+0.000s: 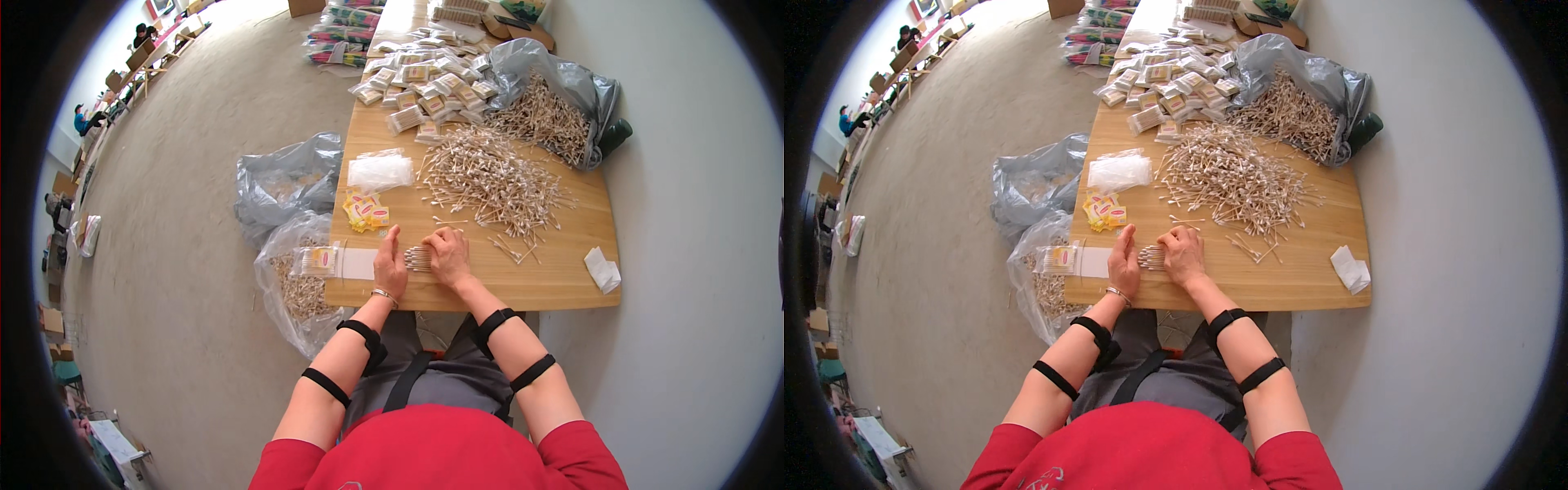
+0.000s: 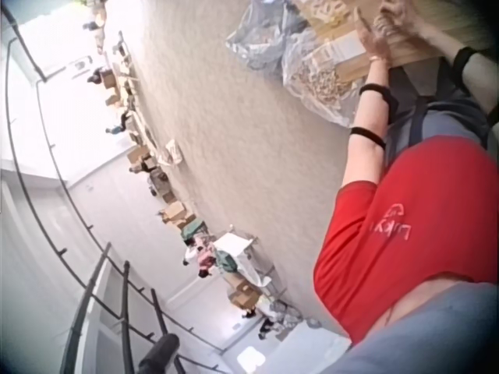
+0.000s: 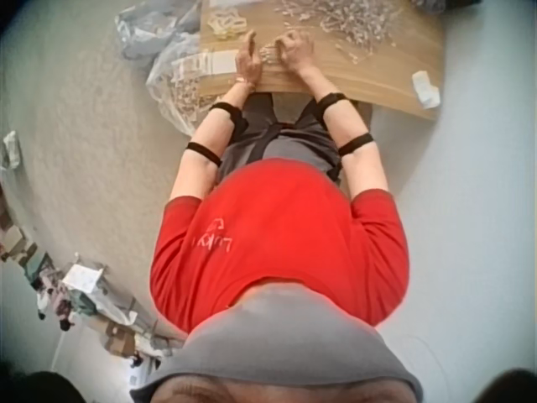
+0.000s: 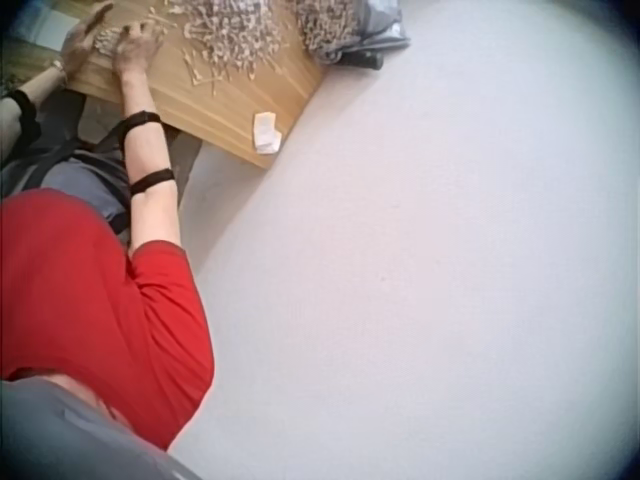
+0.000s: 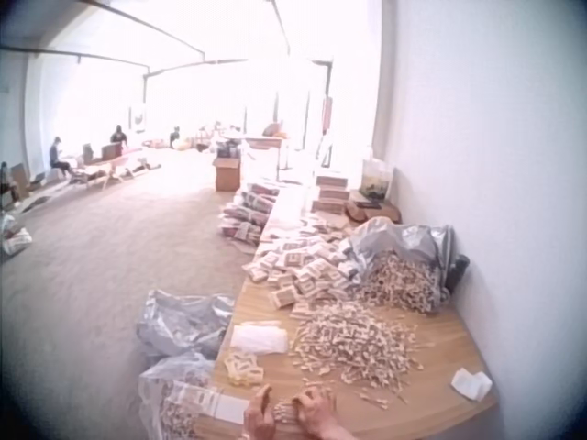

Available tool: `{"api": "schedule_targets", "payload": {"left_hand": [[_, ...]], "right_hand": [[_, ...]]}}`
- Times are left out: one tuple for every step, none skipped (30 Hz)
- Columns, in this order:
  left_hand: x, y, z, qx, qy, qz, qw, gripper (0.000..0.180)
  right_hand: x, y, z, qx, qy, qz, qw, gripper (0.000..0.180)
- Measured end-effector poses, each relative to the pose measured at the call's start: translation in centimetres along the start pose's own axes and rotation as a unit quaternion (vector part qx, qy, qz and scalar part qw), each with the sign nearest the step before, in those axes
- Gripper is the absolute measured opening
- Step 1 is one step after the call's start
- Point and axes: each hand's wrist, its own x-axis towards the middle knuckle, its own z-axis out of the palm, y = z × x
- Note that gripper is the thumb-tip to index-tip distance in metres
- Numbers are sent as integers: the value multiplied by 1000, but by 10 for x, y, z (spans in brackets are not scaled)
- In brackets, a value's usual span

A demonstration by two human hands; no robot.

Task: Counting cotton swabs and packaging them into small plastic bags.

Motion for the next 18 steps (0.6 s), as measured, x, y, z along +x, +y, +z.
{"api": "schedule_targets", "payload": {"left_hand": [[2,-3,4,-47,3,-24,999,43],[4,-15,-2,-43,7,-24,999,43],[6,-28,-10,-141,34,-57,988,42],[10,-25,-7,-243,51,-91,964,41],[8,-16,-3,-272,55,-128,952,39],[6,-17,1,-273,52,-130,952,39],[6,-17,2,-287,39,-114,950,40],[5,-18,2,-300,27,-98,949,40],[1,-17,1,-298,28,-97,949,40],[1,-3,10,-242,11,-88,966,42],[-2,3,11,-180,0,-77,981,45],[-2,5,11,-179,-1,-78,981,45],[-2,5,10,-186,4,-76,980,46],[-2,4,10,-193,9,-74,978,48],[-3,4,9,-192,10,-74,979,48],[-4,4,9,-178,-6,-66,982,49],[-4,4,9,-165,-22,-59,984,51],[-4,4,10,-165,-22,-59,984,51]], "right_hand": [[-3,5,-1,48,31,0,998,8],[-4,2,1,102,58,-6,993,11],[-6,-3,3,107,57,-9,993,11],[-10,1,1,168,109,62,978,16],[-15,5,0,227,160,131,952,22],[-19,7,0,224,161,134,952,22],[-20,5,1,264,159,141,941,27],[-21,2,2,304,155,148,928,32],[-21,-2,5,306,155,147,928,32],[-21,0,7,333,147,150,919,34],[-20,-6,11,366,134,148,909,37],[-20,-11,13,366,134,149,909,37],[-19,-16,16,379,116,140,907,39],[-17,-20,18,392,99,131,905,42],[-16,-24,20,394,98,130,905,42],[-16,-26,22,388,89,121,909,44],[-16,-27,23,382,80,112,914,46],[-16,-26,22,382,80,112,914,46]]}}
